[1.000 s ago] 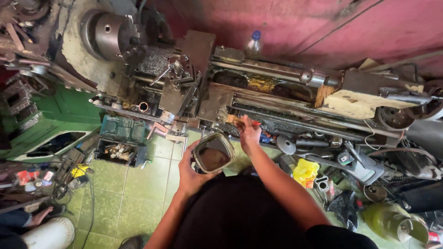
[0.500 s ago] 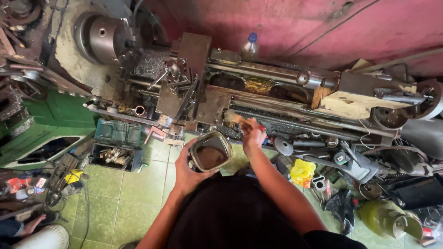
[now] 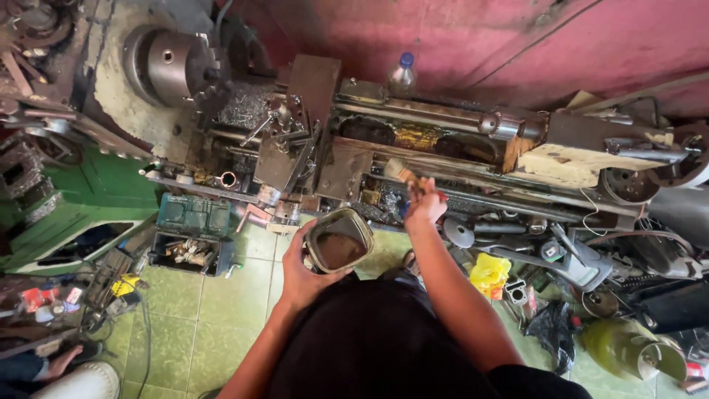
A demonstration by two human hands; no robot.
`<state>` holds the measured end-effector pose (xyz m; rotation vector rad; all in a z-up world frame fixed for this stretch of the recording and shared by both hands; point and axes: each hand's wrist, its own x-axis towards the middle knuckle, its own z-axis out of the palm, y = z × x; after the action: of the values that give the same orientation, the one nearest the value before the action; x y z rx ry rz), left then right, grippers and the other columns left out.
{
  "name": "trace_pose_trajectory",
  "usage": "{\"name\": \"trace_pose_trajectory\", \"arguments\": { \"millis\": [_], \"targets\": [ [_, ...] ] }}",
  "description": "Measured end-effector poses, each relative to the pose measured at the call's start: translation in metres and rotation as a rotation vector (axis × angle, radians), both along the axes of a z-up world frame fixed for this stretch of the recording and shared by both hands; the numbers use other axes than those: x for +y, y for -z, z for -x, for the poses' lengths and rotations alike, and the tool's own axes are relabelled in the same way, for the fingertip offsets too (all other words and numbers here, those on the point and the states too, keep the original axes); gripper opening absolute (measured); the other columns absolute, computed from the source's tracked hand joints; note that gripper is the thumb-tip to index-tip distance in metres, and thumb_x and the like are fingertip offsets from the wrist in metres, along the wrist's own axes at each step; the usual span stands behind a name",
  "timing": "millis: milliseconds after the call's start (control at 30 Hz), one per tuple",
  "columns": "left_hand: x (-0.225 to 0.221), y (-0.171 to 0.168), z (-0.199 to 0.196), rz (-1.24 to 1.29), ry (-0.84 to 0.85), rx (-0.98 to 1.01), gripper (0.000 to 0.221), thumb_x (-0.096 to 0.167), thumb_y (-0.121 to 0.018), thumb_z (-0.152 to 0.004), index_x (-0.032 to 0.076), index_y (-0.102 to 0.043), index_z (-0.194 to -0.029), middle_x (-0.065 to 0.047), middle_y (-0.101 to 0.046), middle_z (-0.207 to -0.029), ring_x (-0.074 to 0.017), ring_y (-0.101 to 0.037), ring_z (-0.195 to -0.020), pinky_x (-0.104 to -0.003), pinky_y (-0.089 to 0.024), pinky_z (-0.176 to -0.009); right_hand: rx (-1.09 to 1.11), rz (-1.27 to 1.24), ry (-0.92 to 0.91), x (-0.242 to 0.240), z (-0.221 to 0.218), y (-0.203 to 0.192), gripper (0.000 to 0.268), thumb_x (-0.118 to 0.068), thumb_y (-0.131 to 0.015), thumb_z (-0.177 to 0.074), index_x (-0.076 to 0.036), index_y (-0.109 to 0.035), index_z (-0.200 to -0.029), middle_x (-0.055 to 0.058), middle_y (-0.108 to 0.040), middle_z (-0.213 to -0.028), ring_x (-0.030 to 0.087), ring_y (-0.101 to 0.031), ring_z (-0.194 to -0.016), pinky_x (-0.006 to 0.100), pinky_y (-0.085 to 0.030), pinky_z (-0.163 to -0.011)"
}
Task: The person is applying lubricant to the bed of a metal lathe using a brush and a small container.
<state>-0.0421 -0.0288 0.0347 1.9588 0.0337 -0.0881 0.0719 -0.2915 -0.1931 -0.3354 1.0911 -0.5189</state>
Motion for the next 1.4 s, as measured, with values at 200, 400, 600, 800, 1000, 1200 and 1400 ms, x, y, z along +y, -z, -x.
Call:
{"name": "trace_pose_trajectory", "arguments": {
  "millis": [200,400,600,800,1000,1200,1400],
  "targets": [
    [0.001,0.004,0.002,0.002,0.010,-0.002,0.113,0.023,-0.106,-0.039,0.013,-0.055,-0.140,-0.011,-0.066,-0.127,-0.0337,-0.063,-0.120,-0.048,-0.056,-0.091,0.008,0.056,-0.214,0.029,-0.026,0.021,0.035,0.000,-0.070,-0.093,-0.002,-0.043,-0.117,0.023,-0.072,-0.091,0.046,-0.072,-0.066,0.062,-0.066,-0.066],
    [0.002,-0.001,0.000,0.013,-0.019,0.010,0.114,0.020,-0.106,-0.037,0.011,-0.056,-0.139,-0.013,-0.067,-0.126,-0.0359,-0.064,-0.120,-0.049,-0.057,-0.092,-0.012,0.061,0.017,-0.009,-0.029,-0.002,0.037,0.000,-0.063,-0.097,-0.007,-0.035,-0.120,0.019,-0.069,-0.099,0.048,-0.070,-0.061,0.059,-0.067,-0.063],
    [0.003,-0.005,-0.002,0.020,-0.019,0.031,0.112,0.019,-0.105,-0.039,0.012,-0.056,-0.139,-0.012,-0.067,-0.126,-0.0356,-0.063,-0.121,-0.049,-0.056,-0.093,0.038,0.247,-0.299,0.034,-0.016,-0.036,0.020,-0.005,-0.075,-0.091,0.004,-0.057,-0.095,0.024,-0.072,-0.077,0.040,-0.072,-0.053,0.051,-0.064,-0.049],
    [0.004,-0.003,-0.004,0.014,-0.015,0.026,0.112,0.020,-0.105,-0.040,0.012,-0.055,-0.140,-0.014,-0.066,-0.127,-0.0383,-0.063,-0.121,-0.051,-0.055,-0.092,0.017,0.759,-0.402,0.051,-0.017,-0.098,0.022,-0.018,-0.077,-0.096,-0.005,-0.070,-0.079,0.019,-0.074,-0.073,0.029,-0.075,-0.056,0.041,-0.064,-0.050],
    [0.008,0.000,-0.005,0.051,-0.023,-0.043,0.112,0.018,-0.105,-0.038,0.009,-0.057,-0.138,-0.017,-0.068,-0.124,-0.0404,-0.064,-0.119,-0.055,-0.054,-0.098,-0.203,1.302,-0.562,0.080,-0.026,-0.140,0.014,-0.003,-0.071,-0.096,0.004,-0.071,-0.084,0.015,-0.072,-0.062,0.022,-0.072,-0.050,0.029,-0.059,-0.050],
    [0.019,-0.006,-0.007,0.063,-0.049,-0.086,0.110,0.017,-0.105,-0.037,0.009,-0.058,-0.137,-0.016,-0.068,-0.124,-0.0395,-0.063,-0.121,-0.057,-0.052,-0.099,-0.350,1.857,-0.888,0.063,-0.063,-0.080,0.035,-0.022,-0.076,-0.094,-0.009,-0.059,-0.066,0.002,-0.067,-0.068,0.027,-0.072,-0.068,0.035,-0.059,-0.067],
    [0.036,-0.006,-0.003,0.045,-0.086,-0.034,0.114,0.022,-0.105,-0.038,0.010,-0.055,-0.140,-0.015,-0.066,-0.129,-0.0374,-0.064,-0.119,-0.053,-0.055,-0.091,-0.493,1.675,-0.922,0.045,-0.079,-0.159,0.022,-0.008,-0.075,-0.096,0.000,-0.070,-0.076,0.007,-0.068,-0.060,0.024,-0.071,-0.054,0.032,-0.058,-0.059]
  ]
}}
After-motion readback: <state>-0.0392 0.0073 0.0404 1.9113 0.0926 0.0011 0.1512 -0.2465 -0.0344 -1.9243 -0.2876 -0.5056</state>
